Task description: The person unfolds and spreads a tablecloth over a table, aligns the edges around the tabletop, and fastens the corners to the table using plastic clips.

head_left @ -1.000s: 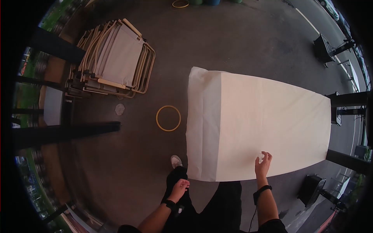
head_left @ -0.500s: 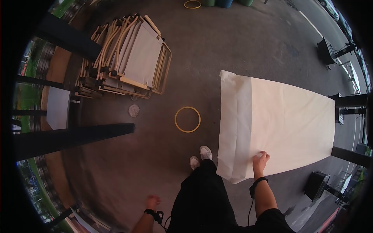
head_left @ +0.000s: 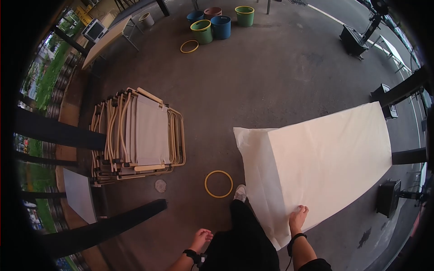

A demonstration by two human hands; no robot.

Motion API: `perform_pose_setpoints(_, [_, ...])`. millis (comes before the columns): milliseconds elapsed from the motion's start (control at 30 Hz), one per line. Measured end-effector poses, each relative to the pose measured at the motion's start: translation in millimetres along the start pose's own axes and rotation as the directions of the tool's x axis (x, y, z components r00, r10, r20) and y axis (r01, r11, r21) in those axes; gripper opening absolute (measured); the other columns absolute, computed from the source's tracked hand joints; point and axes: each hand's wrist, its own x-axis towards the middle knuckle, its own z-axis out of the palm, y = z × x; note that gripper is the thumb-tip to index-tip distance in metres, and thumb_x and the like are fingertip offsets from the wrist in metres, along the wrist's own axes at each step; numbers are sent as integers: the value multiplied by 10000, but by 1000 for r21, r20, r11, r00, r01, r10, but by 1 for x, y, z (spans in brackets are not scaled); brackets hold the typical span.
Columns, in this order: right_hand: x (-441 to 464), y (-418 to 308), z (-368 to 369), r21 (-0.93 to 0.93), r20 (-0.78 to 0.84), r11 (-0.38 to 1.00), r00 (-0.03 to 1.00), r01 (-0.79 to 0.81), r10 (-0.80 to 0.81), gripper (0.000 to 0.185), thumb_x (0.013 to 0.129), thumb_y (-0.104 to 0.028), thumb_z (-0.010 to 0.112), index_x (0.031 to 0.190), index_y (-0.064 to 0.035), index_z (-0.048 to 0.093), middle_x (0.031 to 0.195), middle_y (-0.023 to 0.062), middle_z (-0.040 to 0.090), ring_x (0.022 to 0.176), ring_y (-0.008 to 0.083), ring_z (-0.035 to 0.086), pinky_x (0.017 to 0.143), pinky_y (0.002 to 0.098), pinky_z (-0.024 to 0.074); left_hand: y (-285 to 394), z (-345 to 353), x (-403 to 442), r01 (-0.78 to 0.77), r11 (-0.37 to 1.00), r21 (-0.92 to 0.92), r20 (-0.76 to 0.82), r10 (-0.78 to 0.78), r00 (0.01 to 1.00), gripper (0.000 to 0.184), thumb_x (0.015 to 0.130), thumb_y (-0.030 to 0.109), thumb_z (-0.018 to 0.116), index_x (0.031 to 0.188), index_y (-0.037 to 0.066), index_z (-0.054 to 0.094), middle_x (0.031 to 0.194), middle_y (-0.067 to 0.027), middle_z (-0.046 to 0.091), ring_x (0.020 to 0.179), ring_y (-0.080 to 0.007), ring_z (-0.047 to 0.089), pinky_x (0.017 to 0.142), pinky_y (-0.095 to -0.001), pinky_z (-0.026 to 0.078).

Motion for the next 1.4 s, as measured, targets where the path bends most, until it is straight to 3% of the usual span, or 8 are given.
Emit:
perform_pose_setpoints(367, [5,-16,0,61,7,976,978,-210,210,325,784,-30,576,1106,-9,534,1231,225,456,1094,401,505,904,438,447,104,-13,19,-27,994,109,-71,35,997,154,959,103,441,1019,43,570,910,-97,664,795,-160,643,712,-284,526])
perform_pose_setpoints(567, [13,-33,-3,225,-84,919,933,-325,351,378,800,-25,628,1165,-28,528,1189,168,448,952,291,546,854,380,466,180,33,69,-205,859,470,13,225,974,117,928,67,489,993,51,585,908,-82,661,791,-152,638,708,-284,516])
perform_pose_setpoints(633, [24,-50,-5,321,-81,863,897,-390,435,387,798,-28,650,1165,-26,527,1178,156,449,899,262,548,832,368,472,221,73,90,-529,419,738,239,571,786,122,867,46,568,987,30,581,900,-106,635,792,-223,633,736,-333,511])
perform_pose_setpoints(700, [36,-51,0,357,-96,836,873,-417,477,446,791,-37,682,1205,-33,517,1154,138,448,816,230,535,807,364,479,266,128,97,-566,304,766,354,535,767,176,834,44,567,1010,42,562,1012,-124,576,982,-289,579,870,-385,471])
perform_pose_setpoints(833, [30,-59,24,474,-110,765,833,-435,542,522,797,-51,690,1279,-35,491,1216,162,445,875,250,539,823,358,482,323,234,130,-806,-128,578,721,543,430,315,812,66,573,1124,46,540,1210,-167,512,1188,-361,460,1016,-435,385])
perform_pose_setpoints(1000, [-7,-57,30,224,-373,847,761,-482,531,615,825,-105,634,1380,9,397,1433,235,346,1333,394,332,1079,468,306,354,328,191,-772,-560,300,936,329,125,537,830,175,593,1343,80,466,1461,-182,340,1401,-364,256,1122,-522,242])
perform_pose_setpoints(1233, [-60,8,50,-108,-345,805,781,-584,520,656,891,-216,433,1468,40,255,1551,229,195,1448,370,163,1163,506,115,368,343,245,-627,-772,105,994,97,47,698,861,349,574,1475,120,332,1565,-167,190,1450,-348,158,1143,-559,147])
perform_pose_setpoints(1400, [-71,6,61,-104,-450,821,763,-562,465,630,942,-324,346,1436,65,313,1515,246,275,1417,384,248,1152,508,147,358,332,245,-527,-842,120,990,144,-5,667,898,441,477,1445,71,384,1541,-187,258,1426,-376,228,1128,-570,170])
